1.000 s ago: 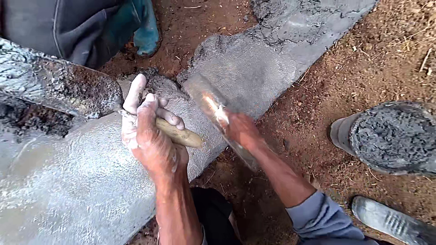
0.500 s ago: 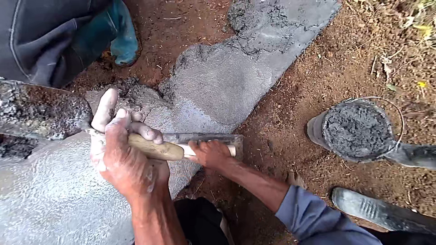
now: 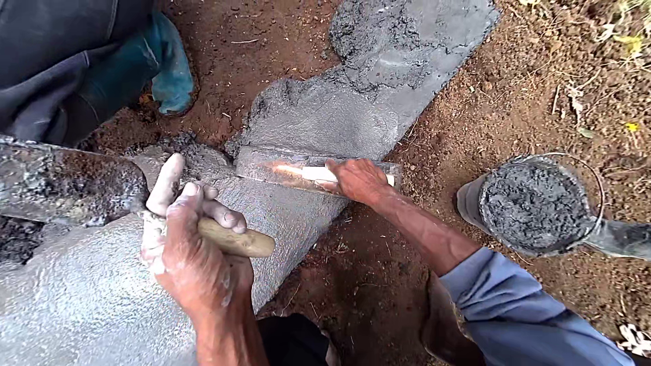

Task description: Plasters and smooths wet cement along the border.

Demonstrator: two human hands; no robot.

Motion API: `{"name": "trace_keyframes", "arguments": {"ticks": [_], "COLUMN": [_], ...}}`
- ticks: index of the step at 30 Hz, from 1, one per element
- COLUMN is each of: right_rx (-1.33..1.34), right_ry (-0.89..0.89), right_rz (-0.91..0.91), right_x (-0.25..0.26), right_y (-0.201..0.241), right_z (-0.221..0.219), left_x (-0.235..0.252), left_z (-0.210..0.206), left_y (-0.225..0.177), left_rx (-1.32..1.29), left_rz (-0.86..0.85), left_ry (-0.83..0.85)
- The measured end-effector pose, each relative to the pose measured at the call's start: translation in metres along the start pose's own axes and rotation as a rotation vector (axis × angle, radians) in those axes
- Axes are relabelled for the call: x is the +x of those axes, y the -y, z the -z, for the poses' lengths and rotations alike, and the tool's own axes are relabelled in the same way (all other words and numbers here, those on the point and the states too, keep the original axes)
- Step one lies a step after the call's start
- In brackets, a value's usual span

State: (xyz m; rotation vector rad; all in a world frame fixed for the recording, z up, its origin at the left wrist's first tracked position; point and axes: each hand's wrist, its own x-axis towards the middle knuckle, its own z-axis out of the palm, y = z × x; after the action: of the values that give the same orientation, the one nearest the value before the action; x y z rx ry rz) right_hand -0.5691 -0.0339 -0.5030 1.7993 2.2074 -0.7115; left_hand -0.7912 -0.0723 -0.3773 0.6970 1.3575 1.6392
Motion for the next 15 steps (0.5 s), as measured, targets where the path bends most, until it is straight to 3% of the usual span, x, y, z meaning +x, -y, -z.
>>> {"name": "trace_keyframes", "arguments": {"ticks": [15], "right_rx": [0.014], "right_ry": [-0.07], "right_rz": [-0.215], "right_x": [0.019], "right_y": [-0.103], "right_z": [0.035], "left_x": [-0.009], "left_z": [-0.016], "left_y": [0.009], "left_rx": [0.031], "left_rz": [-0.005], "left_ry": [0.015]}}
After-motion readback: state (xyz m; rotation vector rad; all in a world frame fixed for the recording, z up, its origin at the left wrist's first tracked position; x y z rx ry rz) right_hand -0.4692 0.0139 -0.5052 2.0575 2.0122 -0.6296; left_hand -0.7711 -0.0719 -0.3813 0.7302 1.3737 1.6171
